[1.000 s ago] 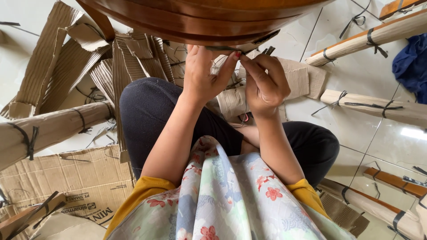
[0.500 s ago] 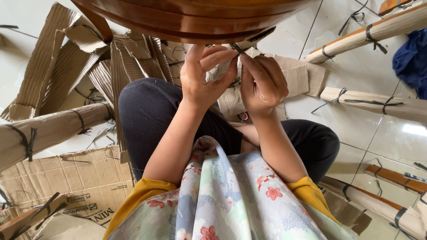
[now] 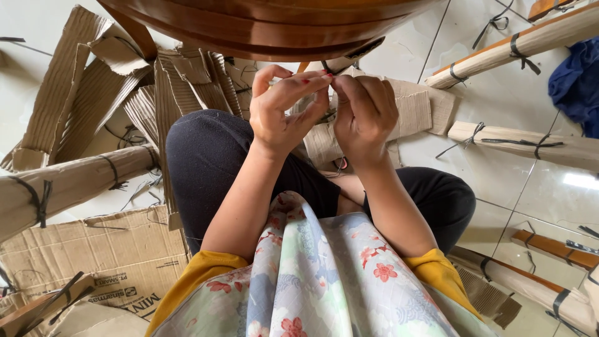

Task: Wrapping wooden stool legs with corrugated cardboard and securing them with plastic ties for protection.

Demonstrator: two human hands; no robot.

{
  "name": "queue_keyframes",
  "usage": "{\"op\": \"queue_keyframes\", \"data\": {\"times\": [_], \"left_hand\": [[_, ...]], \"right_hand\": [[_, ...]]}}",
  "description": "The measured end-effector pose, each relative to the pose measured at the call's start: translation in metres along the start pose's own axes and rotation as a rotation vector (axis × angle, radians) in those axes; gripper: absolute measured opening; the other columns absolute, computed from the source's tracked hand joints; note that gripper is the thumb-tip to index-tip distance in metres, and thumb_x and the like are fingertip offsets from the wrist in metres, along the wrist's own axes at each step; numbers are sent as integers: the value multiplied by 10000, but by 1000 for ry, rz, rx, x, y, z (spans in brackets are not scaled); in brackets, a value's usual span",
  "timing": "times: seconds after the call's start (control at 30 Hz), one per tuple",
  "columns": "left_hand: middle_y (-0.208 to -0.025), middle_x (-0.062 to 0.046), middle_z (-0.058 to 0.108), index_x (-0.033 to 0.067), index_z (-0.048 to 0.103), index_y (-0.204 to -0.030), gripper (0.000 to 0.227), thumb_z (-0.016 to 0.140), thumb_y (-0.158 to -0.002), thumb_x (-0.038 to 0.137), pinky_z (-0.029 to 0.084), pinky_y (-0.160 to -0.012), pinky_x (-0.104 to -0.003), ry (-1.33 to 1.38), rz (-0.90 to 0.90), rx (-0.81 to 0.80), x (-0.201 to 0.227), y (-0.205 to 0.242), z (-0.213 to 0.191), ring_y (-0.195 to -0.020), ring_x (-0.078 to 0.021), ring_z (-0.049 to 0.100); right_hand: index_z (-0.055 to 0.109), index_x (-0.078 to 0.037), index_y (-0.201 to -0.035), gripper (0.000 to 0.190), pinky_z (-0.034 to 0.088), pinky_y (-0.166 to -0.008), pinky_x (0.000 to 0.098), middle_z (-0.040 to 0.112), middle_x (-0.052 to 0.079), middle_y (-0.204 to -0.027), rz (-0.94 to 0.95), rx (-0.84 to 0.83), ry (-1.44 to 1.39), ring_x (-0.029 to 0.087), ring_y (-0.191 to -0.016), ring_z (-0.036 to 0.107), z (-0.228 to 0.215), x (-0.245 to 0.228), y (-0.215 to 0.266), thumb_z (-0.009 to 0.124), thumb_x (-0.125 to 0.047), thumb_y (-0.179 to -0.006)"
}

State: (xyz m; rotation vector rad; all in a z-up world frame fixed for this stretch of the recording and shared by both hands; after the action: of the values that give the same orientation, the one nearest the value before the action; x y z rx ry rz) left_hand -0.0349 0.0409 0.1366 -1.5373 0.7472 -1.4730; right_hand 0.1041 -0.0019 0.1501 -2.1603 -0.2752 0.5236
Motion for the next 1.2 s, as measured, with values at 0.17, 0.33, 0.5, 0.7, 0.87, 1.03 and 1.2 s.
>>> {"op": "queue_keyframes", "data": {"times": [0.17,0.33,0.5,0.7,0.87,1.03,1.2], "left_hand": [[-950,-28,796,55,483,-1285,618,900,-835,-14,632,-786,-254,97,-466,-125,-37,25,3,-800,-173,790],[-1006,-181,751,13,377,-1450,707,803,-896,-94,648,-814,-285,637,-1053,-204,-74,64,26,-930,-237,769],[-924,-214,752,-77,379,-1197,567,823,-850,-15,605,-642,-211,809,-1225,-113,-83,80,35,-788,-227,760],[-986,-138,767,86,258,-1566,952,852,-850,-117,654,-1025,-332,681,-1092,-163,-87,85,27,-942,-199,783],[-978,-126,766,110,257,-1364,798,813,-844,-130,588,-975,-311,416,-788,-268,-55,40,13,-889,-209,779],[-951,-78,742,148,264,-1088,631,761,-791,-104,410,-1163,-435,347,-679,-241,-49,41,13,-854,-173,726],[-1023,-112,686,170,242,-1060,597,736,-868,-104,502,-884,-222,672,-832,-52,-62,57,19,-915,-145,669]], "right_hand": [[684,9,-1007,122,421,-603,271,593,60,-845,379,-159,-334,154,-674,524,11,20,-1,658,120,-964],[618,25,-1103,184,454,-721,198,621,36,-977,708,-261,-615,79,-783,535,30,42,29,588,170,-993],[653,-2,-1091,134,472,-688,166,705,30,-950,754,-224,-661,48,-774,583,33,47,36,675,100,-1007],[663,7,-1037,101,439,-663,188,655,32,-934,704,-143,-577,61,-725,522,27,38,32,728,61,-981],[685,13,-1069,185,461,-684,230,678,71,-972,599,-157,-407,115,-762,547,15,25,20,766,100,-928],[712,32,-1070,245,475,-615,263,707,120,-959,447,-155,-246,157,-715,580,3,14,6,817,137,-875],[705,60,-1019,186,453,-599,277,687,127,-942,387,-150,-191,171,-691,567,-2,12,-3,780,171,-889]]}}
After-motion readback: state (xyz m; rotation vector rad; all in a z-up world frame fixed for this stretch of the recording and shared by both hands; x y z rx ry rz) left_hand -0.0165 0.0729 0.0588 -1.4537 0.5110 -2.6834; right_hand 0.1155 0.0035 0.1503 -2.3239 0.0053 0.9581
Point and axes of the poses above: each hand's wrist, its own y-axis away from the middle knuckle, its own z-axis out of the palm, x = y × z, the point moved 10 cm from there along -y, towards the middle knuckle
